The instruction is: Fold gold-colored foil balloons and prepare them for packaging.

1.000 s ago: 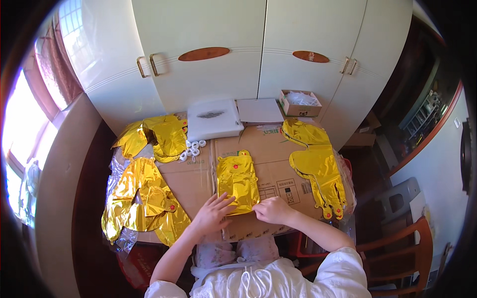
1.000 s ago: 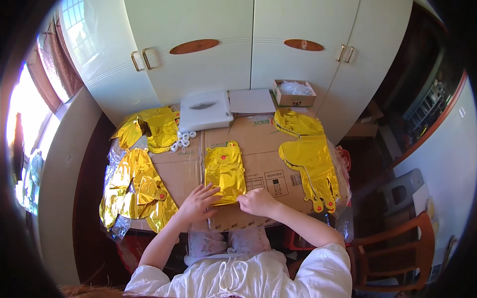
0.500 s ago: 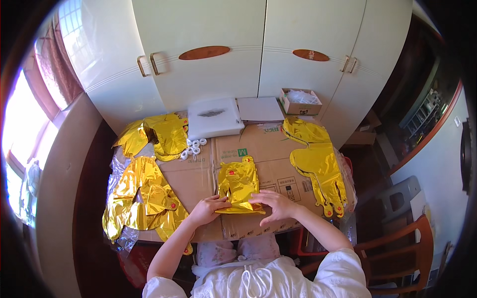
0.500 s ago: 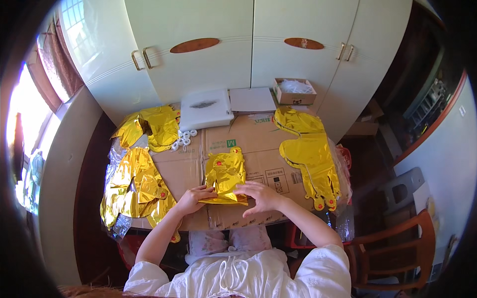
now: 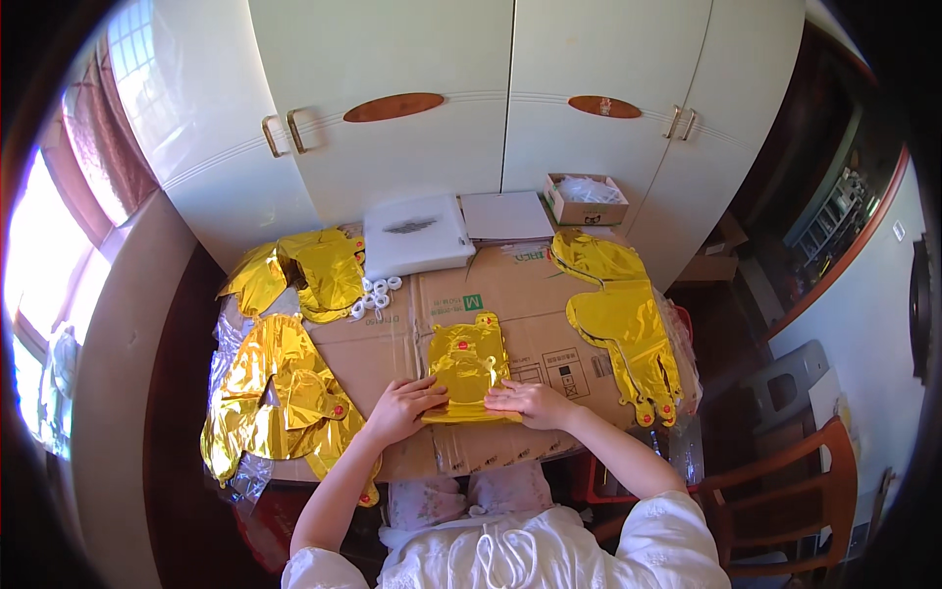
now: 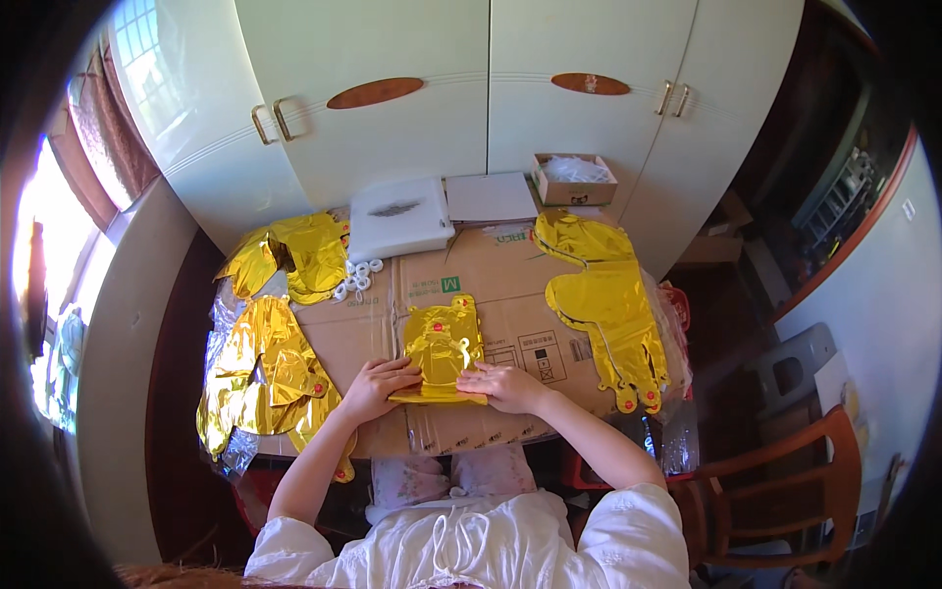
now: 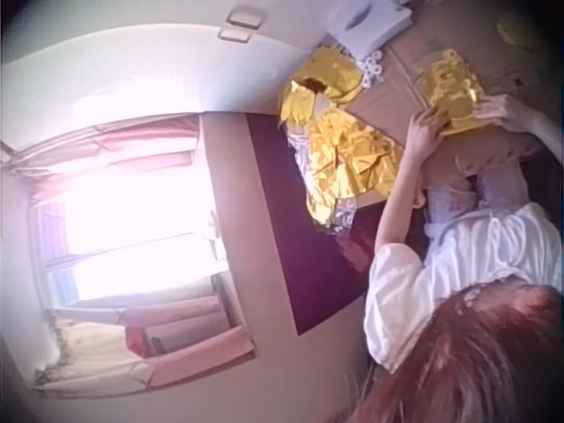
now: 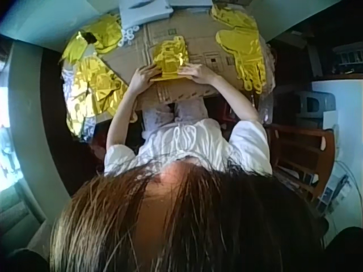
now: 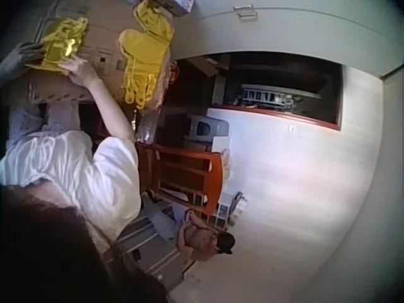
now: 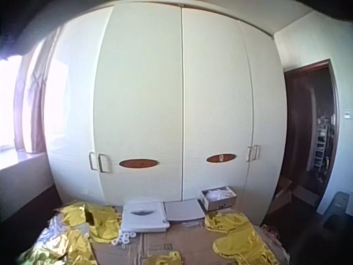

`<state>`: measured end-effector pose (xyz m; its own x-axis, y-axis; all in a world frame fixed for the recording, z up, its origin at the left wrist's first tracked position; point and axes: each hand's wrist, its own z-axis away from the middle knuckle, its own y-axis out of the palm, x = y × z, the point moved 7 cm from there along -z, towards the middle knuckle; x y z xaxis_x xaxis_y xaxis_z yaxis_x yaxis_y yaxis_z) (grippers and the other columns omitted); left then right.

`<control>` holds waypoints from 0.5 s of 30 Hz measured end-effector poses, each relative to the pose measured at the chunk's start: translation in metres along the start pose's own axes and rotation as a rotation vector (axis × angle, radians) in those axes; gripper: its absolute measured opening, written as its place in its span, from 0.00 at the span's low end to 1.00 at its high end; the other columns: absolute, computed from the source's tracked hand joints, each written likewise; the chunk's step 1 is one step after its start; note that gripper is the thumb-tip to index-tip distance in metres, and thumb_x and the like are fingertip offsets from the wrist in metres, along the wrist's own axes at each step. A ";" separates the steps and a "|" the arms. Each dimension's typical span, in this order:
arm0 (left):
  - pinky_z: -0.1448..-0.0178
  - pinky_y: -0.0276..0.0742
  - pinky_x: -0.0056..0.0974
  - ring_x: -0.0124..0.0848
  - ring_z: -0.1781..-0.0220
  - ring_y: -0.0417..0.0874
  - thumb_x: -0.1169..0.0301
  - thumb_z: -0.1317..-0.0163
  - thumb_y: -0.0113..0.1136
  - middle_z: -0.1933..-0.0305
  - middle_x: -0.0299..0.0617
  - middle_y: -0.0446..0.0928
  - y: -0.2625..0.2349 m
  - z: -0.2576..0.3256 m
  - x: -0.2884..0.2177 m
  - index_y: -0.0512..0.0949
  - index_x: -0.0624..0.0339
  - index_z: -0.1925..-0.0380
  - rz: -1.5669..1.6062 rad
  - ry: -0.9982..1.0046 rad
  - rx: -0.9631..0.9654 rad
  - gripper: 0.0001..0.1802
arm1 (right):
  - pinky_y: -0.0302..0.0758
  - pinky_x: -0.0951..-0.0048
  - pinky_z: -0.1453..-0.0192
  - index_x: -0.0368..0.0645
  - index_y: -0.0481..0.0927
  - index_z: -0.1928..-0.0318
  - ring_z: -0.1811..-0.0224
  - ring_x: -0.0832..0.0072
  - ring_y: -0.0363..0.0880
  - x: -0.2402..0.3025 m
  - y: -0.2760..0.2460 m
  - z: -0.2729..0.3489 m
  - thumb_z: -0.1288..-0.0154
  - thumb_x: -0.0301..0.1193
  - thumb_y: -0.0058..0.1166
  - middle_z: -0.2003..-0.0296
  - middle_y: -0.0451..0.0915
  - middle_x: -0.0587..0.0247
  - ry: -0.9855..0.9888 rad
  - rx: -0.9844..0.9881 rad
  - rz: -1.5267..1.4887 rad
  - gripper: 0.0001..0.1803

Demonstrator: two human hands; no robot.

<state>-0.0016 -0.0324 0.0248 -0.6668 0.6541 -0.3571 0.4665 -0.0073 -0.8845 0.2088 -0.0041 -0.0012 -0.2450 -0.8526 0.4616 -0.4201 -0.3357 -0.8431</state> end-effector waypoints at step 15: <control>0.39 0.65 0.43 0.31 0.39 0.77 0.67 0.38 0.61 0.49 0.26 0.83 0.013 0.004 0.019 0.85 0.46 0.55 0.058 -0.145 -0.016 0.12 | 0.55 0.54 0.24 0.40 0.68 0.36 0.27 0.62 0.60 -0.017 -0.037 0.021 0.45 0.47 0.65 0.32 0.66 0.57 0.243 -0.146 0.200 0.40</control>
<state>-0.0106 -0.0231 0.0053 -0.7148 0.5366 -0.4485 0.5155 -0.0291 -0.8564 0.2472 0.0140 0.0168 -0.5289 -0.7692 0.3585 -0.4593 -0.0958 -0.8831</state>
